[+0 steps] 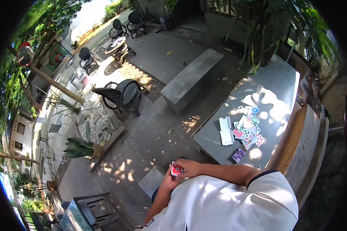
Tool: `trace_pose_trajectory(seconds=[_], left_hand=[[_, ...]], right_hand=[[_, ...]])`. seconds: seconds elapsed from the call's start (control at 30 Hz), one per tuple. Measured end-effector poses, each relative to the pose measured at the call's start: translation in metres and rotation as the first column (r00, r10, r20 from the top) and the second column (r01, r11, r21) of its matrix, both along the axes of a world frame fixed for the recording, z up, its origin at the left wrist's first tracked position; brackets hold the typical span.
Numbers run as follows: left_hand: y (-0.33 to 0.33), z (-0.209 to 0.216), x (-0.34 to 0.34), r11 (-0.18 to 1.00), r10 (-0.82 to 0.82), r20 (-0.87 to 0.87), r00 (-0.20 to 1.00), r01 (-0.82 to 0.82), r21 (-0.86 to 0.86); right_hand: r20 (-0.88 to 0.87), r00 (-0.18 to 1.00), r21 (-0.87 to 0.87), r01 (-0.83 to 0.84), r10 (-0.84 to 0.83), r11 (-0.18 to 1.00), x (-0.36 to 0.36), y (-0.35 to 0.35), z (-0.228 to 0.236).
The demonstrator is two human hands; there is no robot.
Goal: Picking up and sorting playing cards on an outdoor table.
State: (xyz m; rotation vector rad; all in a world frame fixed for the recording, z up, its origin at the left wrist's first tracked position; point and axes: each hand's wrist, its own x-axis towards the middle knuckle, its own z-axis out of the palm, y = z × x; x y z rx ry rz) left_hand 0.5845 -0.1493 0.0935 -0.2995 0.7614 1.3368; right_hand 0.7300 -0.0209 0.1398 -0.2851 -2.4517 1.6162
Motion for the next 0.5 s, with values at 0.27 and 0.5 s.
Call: trace_pose_trajectory(seconds=[0.27,0.5], left_hand=[[0.079,0.020,-0.087,0.953,-0.267,-0.191,0.944,0.289,0.095],[0.125,-0.003,-0.098,0.851,-0.502,-0.187,0.845,0.521,0.070]], right_hand=[[0.067,0.959,-0.029,0.276,-0.274,0.961,-0.071,0.036,0.005],[0.116,0.857,-0.040,0.510,-0.503,0.859,-0.066,0.039,-0.013]])
